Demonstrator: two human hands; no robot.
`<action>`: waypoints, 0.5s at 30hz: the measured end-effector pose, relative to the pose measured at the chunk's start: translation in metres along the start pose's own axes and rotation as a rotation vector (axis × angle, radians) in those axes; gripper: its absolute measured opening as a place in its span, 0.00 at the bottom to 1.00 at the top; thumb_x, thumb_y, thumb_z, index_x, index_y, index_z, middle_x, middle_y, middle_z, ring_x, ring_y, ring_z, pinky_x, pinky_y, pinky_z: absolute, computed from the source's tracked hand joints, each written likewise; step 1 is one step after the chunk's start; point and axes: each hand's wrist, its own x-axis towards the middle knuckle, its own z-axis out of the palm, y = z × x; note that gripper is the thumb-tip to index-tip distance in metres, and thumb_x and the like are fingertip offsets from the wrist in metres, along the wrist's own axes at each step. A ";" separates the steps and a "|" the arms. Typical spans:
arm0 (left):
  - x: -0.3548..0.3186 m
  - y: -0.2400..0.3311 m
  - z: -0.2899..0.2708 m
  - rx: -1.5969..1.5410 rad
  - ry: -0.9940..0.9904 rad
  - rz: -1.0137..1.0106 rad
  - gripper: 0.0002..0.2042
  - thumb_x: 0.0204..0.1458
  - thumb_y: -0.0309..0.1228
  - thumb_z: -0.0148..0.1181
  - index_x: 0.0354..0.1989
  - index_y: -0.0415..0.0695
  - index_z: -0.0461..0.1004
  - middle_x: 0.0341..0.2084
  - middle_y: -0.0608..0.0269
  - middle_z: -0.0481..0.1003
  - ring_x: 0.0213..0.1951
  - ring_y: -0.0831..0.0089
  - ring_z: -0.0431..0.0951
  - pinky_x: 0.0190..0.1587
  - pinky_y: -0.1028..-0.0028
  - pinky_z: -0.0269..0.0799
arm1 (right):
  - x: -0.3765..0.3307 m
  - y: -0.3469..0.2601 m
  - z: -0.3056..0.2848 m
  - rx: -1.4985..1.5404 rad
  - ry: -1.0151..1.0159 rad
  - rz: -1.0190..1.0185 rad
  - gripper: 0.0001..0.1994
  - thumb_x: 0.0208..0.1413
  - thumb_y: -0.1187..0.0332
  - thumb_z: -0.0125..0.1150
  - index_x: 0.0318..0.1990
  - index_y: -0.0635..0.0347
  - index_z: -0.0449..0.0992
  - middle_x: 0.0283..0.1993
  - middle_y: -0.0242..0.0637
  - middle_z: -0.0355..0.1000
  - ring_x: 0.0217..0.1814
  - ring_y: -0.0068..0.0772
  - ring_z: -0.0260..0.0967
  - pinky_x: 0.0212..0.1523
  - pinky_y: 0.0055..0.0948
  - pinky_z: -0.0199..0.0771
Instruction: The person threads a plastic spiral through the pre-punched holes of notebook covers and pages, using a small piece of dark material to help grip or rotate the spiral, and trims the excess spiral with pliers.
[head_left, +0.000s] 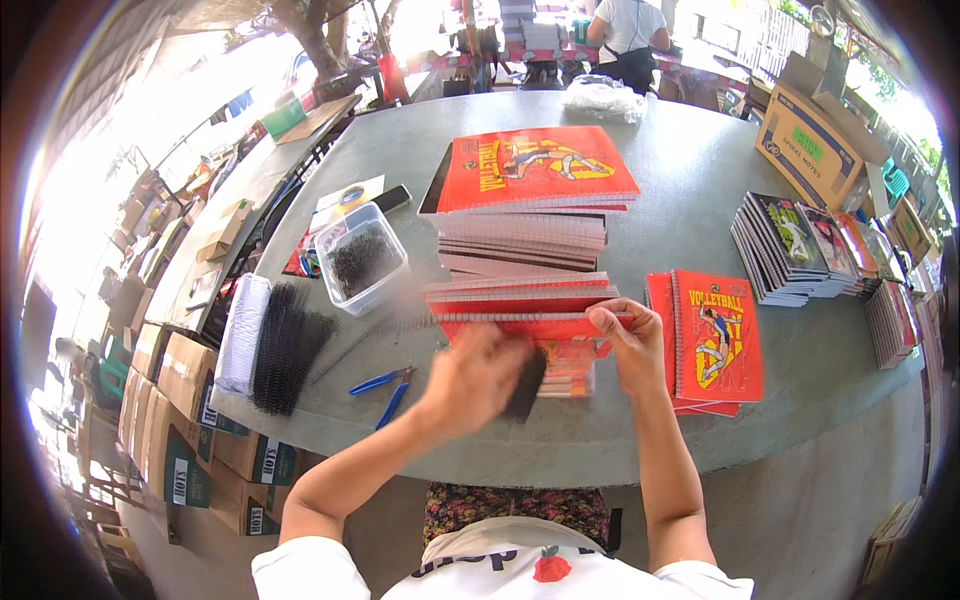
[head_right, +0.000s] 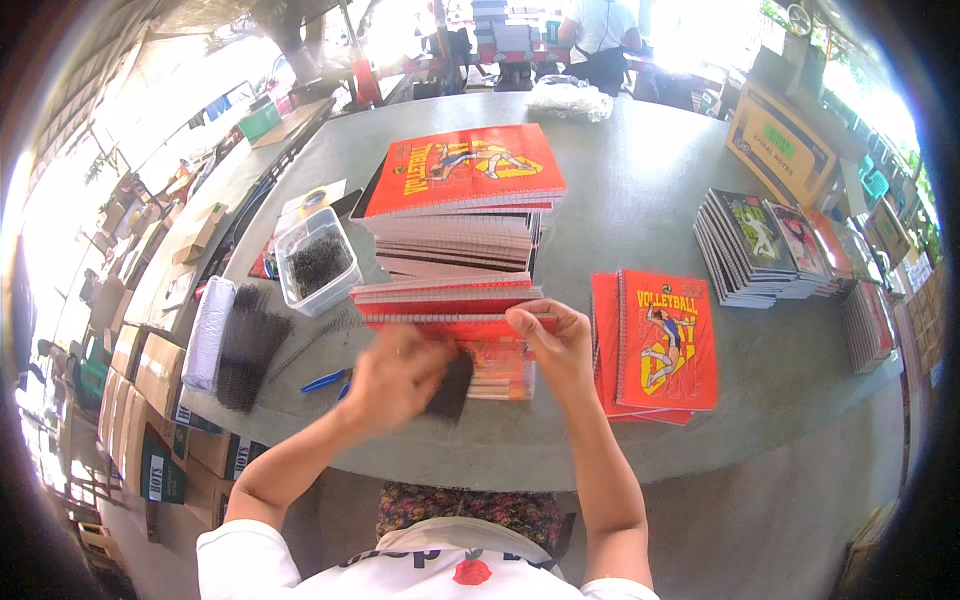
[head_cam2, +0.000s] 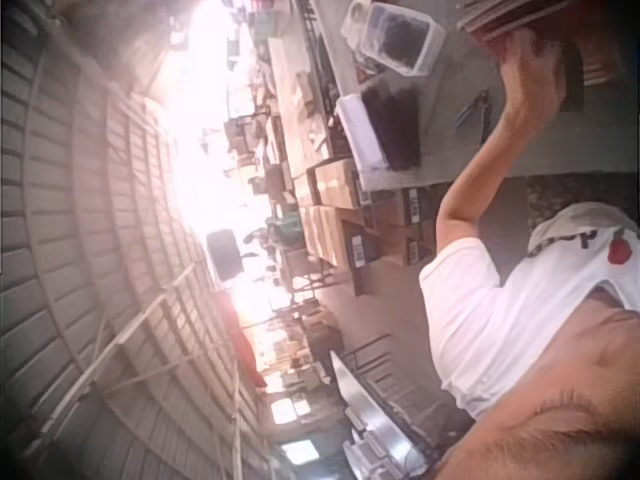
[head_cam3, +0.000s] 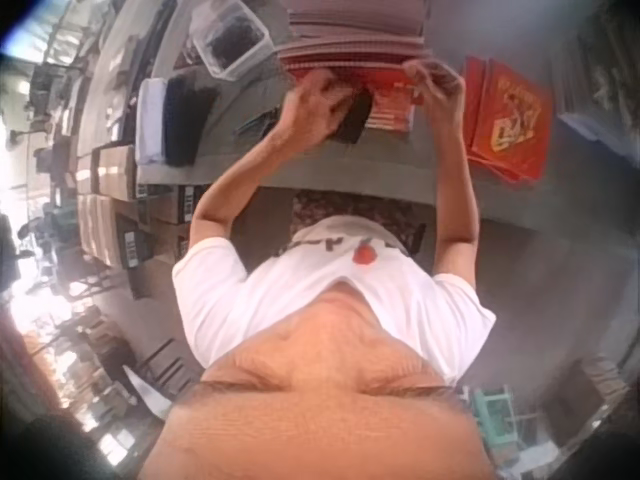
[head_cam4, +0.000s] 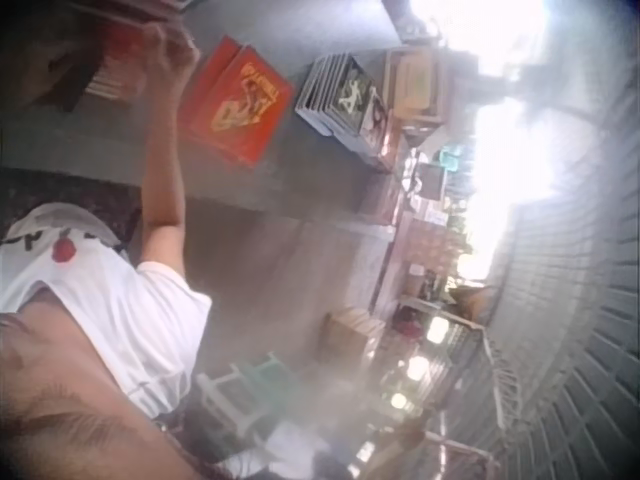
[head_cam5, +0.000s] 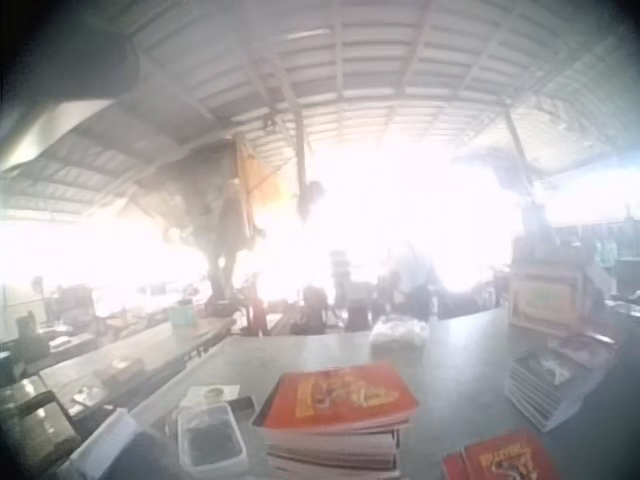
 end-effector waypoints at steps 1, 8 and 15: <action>-0.003 0.008 0.000 -0.070 -0.085 0.001 0.12 0.39 0.23 0.64 0.36 0.44 0.78 0.28 0.62 0.73 0.31 0.67 0.73 0.32 0.69 0.71 | -0.001 -0.001 0.001 0.005 0.005 -0.006 0.10 0.52 0.65 0.65 0.33 0.66 0.78 0.28 0.28 0.74 0.29 0.13 0.65 0.29 0.14 0.65; 0.020 0.009 0.001 0.005 0.026 -0.013 0.15 0.39 0.22 0.65 0.38 0.48 0.78 0.26 0.61 0.70 0.30 0.68 0.73 0.32 0.70 0.72 | 0.001 -0.004 0.001 0.047 -0.002 0.039 0.11 0.52 0.65 0.65 0.33 0.66 0.78 0.28 0.28 0.74 0.28 0.13 0.65 0.27 0.14 0.65; 0.022 0.019 0.011 -0.095 -0.094 -0.136 0.11 0.39 0.20 0.63 0.33 0.43 0.77 0.28 0.59 0.74 0.32 0.64 0.72 0.37 0.69 0.68 | 0.001 -0.001 0.003 0.055 -0.001 -0.006 0.10 0.51 0.66 0.65 0.33 0.65 0.78 0.28 0.28 0.74 0.29 0.10 0.65 0.27 0.14 0.66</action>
